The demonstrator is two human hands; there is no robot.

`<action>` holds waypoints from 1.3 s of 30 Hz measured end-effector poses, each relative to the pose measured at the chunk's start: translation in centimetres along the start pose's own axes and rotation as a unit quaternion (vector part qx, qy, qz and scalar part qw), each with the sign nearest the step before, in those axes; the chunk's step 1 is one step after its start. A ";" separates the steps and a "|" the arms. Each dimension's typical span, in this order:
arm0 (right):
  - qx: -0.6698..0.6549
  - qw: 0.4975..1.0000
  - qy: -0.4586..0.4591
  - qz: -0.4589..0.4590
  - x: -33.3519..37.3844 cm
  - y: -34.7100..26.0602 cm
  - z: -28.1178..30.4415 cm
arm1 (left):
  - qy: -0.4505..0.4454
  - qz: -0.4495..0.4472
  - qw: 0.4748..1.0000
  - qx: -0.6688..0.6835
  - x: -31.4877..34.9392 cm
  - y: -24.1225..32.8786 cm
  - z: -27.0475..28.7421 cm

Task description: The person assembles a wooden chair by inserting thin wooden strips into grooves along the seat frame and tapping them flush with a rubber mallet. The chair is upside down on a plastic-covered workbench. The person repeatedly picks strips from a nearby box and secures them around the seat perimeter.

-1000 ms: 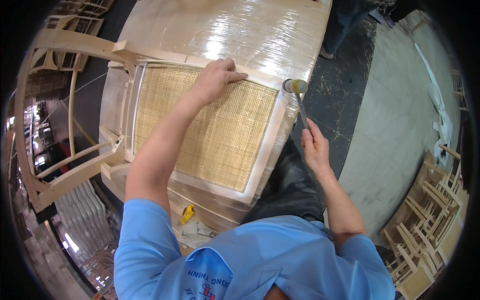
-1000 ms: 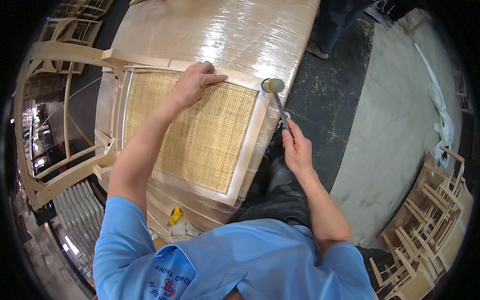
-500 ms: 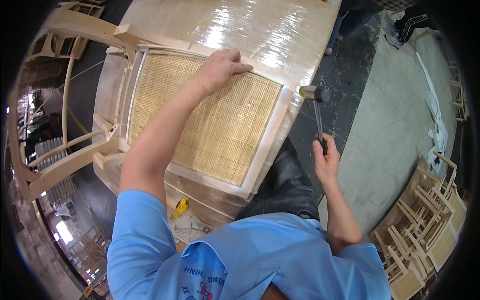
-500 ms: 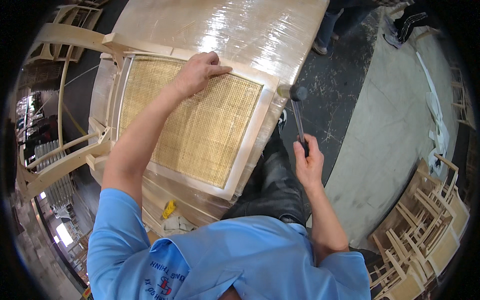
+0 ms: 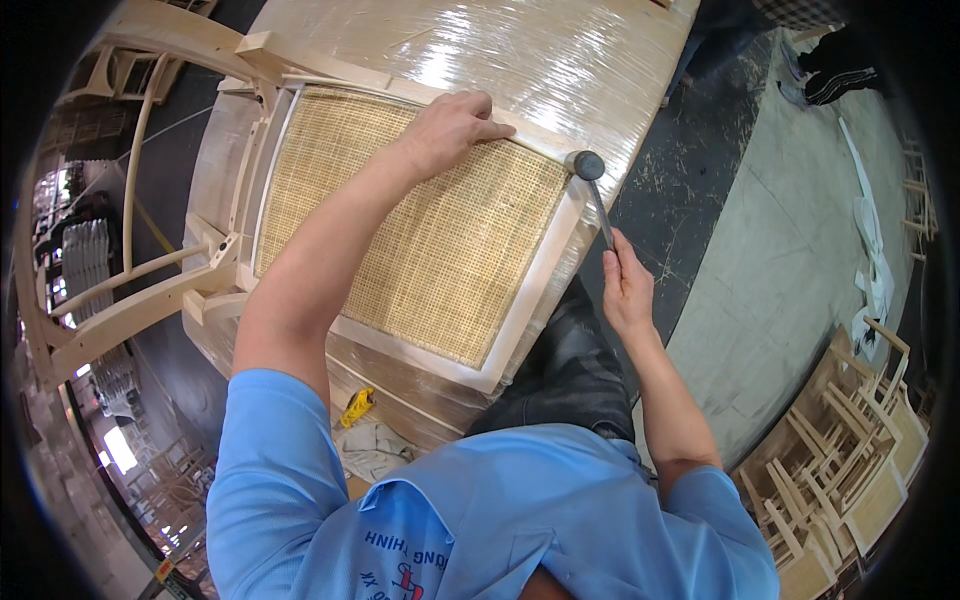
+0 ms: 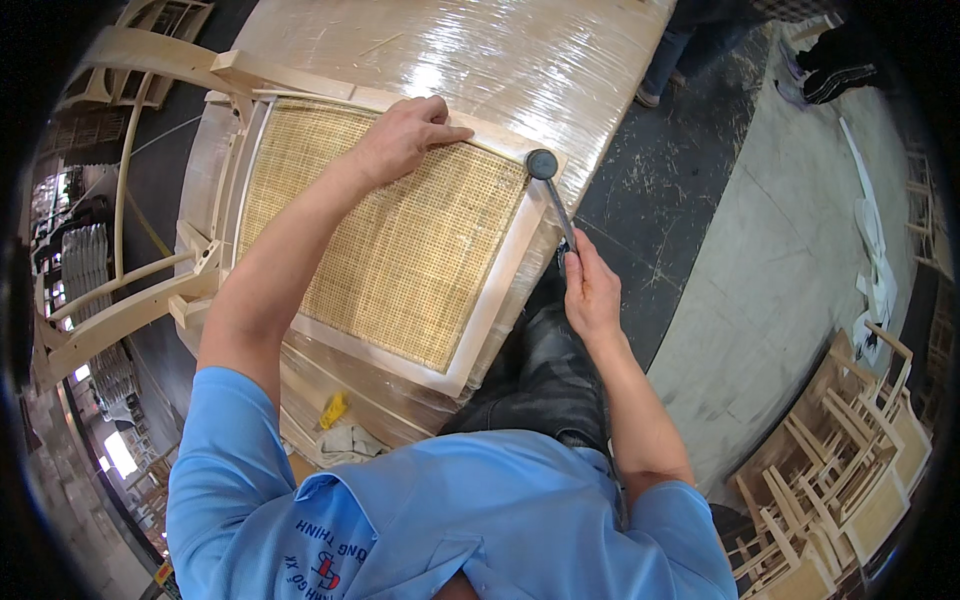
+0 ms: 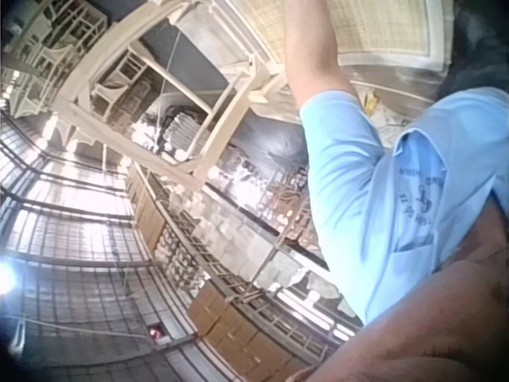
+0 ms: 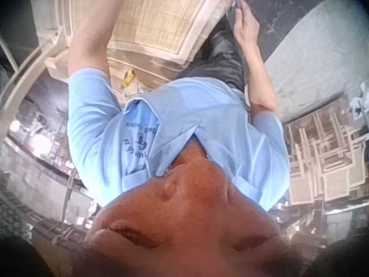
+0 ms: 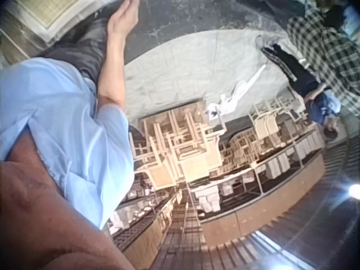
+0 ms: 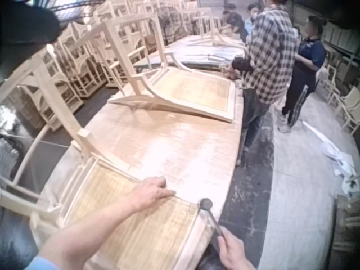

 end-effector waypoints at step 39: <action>-0.011 0.997 0.022 0.075 -0.1 0.6 -0.4 | 0.019 -0.026 0.999 -0.023 0.1 0.0 -0.4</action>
Point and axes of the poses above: each hand's wrist, its own x-axis away from the middle knuckle, its own z-axis out of the back of the hand, y = z × x, the point moved 3 cm from there along -x, towards the middle knuckle, and after that the axes turned 9 degrees about z, right-handed, at the moved point
